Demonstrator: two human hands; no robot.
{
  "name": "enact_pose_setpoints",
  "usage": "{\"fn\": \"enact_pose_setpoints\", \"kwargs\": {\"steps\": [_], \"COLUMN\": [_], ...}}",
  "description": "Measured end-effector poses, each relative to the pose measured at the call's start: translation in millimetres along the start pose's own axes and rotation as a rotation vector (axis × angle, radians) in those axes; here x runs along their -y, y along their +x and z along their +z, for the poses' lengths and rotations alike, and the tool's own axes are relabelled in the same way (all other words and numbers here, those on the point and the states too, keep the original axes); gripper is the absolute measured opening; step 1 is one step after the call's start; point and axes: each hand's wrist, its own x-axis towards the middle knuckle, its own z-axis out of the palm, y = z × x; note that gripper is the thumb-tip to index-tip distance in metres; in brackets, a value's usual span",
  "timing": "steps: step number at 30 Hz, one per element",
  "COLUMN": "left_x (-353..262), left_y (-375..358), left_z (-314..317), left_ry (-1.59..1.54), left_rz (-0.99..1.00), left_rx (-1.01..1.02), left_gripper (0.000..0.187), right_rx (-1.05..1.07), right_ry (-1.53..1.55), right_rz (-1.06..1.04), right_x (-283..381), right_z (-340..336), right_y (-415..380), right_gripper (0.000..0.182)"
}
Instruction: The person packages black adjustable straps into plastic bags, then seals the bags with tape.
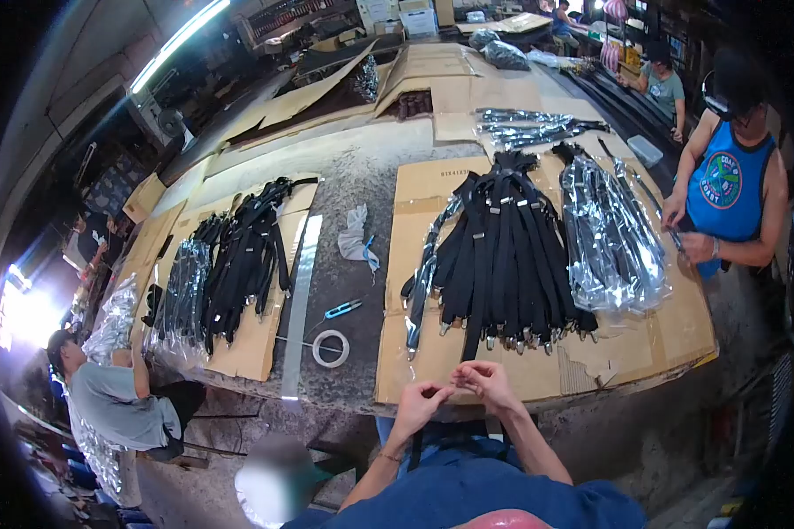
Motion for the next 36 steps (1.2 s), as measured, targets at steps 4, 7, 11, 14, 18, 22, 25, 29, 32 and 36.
{"fn": "enact_pose_setpoints", "kwargs": {"steps": [4,7,11,14,18,22,25,29,32,36], "left_x": [-11.0,-9.9,-8.7,-10.5,-8.6,-10.0,-7.8,-16.2,-1.5,-2.9], "left_y": [-2.9,-2.2,-4.1,-8.2,-11.2,-9.2,-7.2,-7.2,-7.0,-7.3], "left_z": [0.4,-1.2,1.9,4.9,2.3,-0.7,-0.2,0.0,3.9,3.2], "left_ry": [0.082,0.168,0.114,-0.06,-0.024,0.001,-0.041,-0.015,-0.039,-0.161], "left_rz": [-0.015,-0.145,-0.062,0.02,-0.003,-0.046,-0.031,-0.059,-0.031,-0.025], "left_rx": [-0.097,-0.16,-0.045,-0.019,-0.001,0.041,0.08,0.169,0.041,-0.026], "left_gripper": [0.014,0.021,0.021,0.021,0.02,0.018,0.018,0.017,0.016,0.015], "right_rx": [-0.068,-0.136,0.05,0.073,0.053,0.014,-0.026,-0.135,-0.091,-0.103], "right_ry": [-0.208,-0.227,-0.086,-0.066,-0.164,-0.121,-0.13,-0.361,-0.298,-0.077], "right_rz": [-0.057,-0.036,-0.115,-0.122,-0.039,-0.057,-0.046,-0.153,-0.107,-0.138], "right_x": [-0.1,11.7,5.4,13.0,24.5,17.0,17.4,-4.2,8.4,17.2], "right_z": [6.4,15.4,13.9,30.7,35.2,26.8,24.7,4.8,18.5,25.8], "right_y": [-0.3,-1.1,0.3,-5.7,-9.7,-4.2,-3.8,7.1,-0.2,-6.2], "right_gripper": [0.011,0.004,0.008,0.006,0.012,0.016,0.018,0.023,0.029,0.031]}}
